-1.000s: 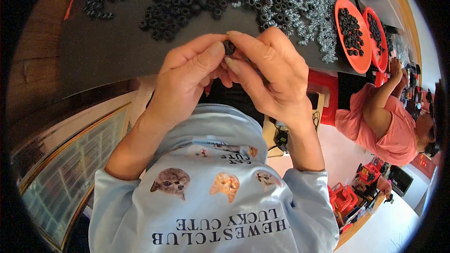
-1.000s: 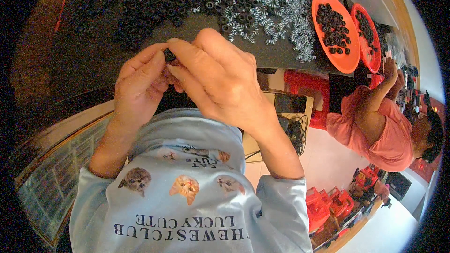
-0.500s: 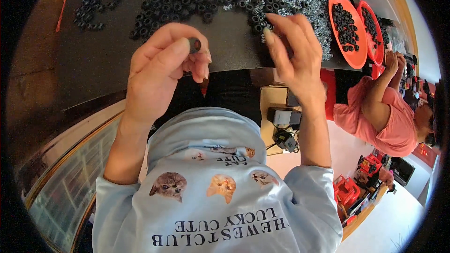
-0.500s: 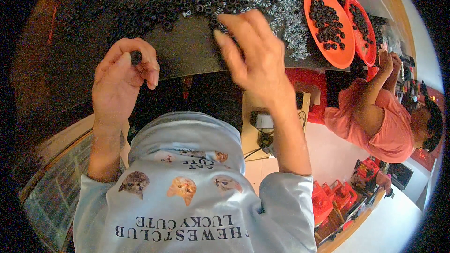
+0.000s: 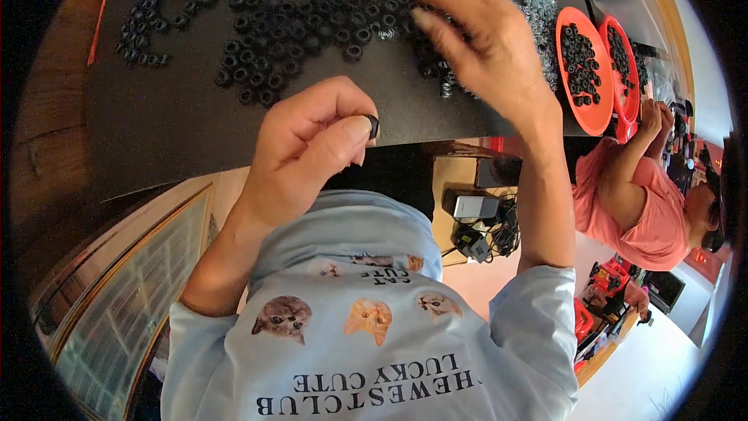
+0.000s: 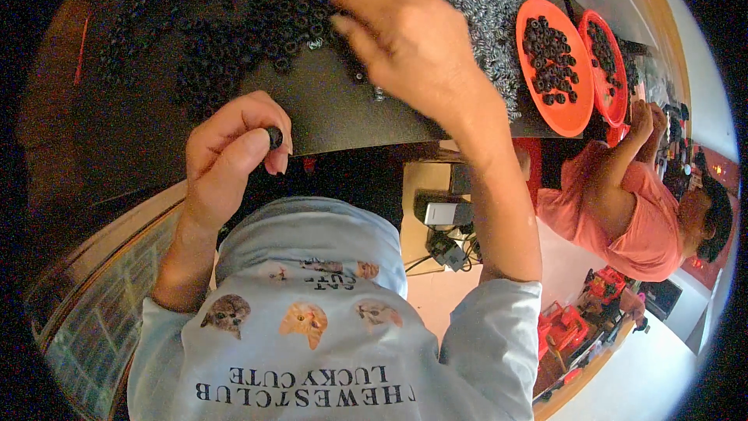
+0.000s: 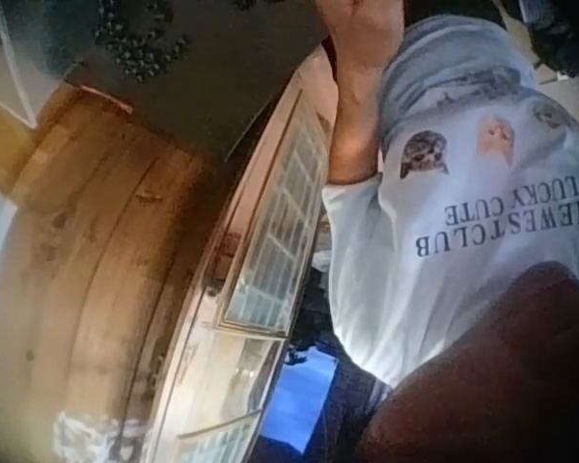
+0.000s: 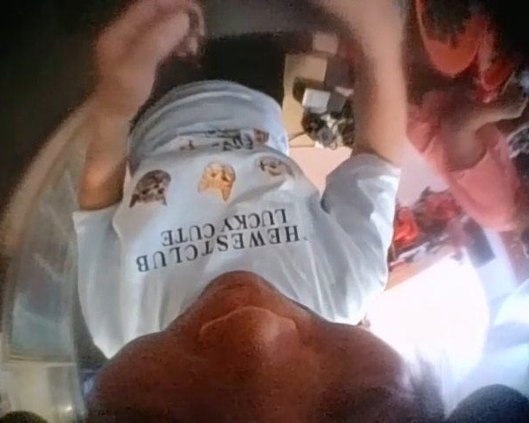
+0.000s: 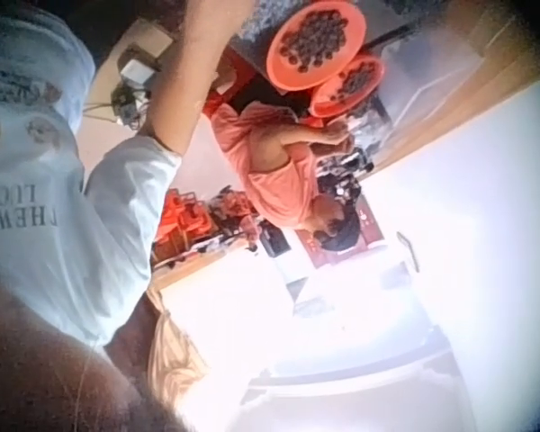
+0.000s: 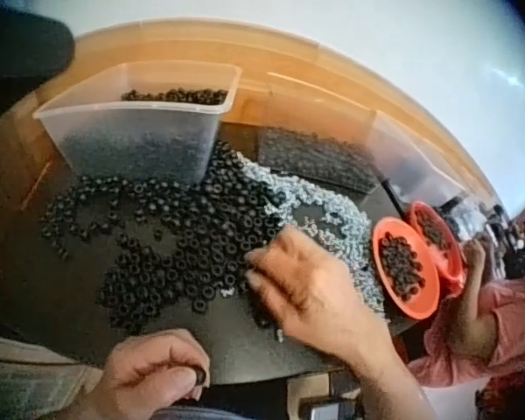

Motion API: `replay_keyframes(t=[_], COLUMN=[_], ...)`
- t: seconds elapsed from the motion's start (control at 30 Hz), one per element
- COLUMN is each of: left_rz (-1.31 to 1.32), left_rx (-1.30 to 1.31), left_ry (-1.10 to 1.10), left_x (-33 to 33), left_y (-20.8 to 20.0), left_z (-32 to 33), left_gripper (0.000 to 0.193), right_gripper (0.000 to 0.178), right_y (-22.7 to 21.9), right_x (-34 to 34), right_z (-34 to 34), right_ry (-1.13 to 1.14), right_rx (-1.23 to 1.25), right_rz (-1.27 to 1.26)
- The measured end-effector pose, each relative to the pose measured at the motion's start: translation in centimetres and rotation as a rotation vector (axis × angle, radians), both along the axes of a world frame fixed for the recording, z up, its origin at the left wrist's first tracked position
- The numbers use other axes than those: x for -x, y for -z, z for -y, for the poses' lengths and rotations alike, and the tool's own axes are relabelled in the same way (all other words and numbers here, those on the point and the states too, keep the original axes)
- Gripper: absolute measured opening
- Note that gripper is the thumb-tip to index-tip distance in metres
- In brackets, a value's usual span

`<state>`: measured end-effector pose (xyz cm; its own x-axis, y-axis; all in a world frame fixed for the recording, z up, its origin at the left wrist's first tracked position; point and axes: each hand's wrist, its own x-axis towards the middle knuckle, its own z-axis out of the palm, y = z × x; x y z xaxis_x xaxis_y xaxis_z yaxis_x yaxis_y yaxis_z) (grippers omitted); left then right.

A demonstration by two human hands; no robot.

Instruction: The person inserts small white plastic components into black rubber rings by hand, assembling them one by one.

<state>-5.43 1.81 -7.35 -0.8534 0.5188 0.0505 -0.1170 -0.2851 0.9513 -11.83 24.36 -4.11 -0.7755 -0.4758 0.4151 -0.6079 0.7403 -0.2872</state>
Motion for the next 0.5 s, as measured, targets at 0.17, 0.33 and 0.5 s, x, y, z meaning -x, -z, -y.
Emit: replay_keyframes(t=[0.17,0.33,0.5], left_rz=[-0.075,-0.070,-0.088], left_rx=[0.033,0.023,0.010], left_ry=[-0.020,-0.028,-0.037], left_x=[0.0,0.1,0.2], left_y=[-0.1,0.2,0.3], left_z=[0.1,0.2,0.3], left_gripper=[0.016,0.015,0.014], right_gripper=[0.018,0.018,0.010], right_y=[0.3,0.1,0.4], right_x=[0.3,0.9,0.4], right_z=[0.8,0.9,2.4], right_ry=[-0.020,0.050,-0.078], right_rx=[-0.109,-0.148,-0.122], right_rz=[0.035,0.013,0.090])
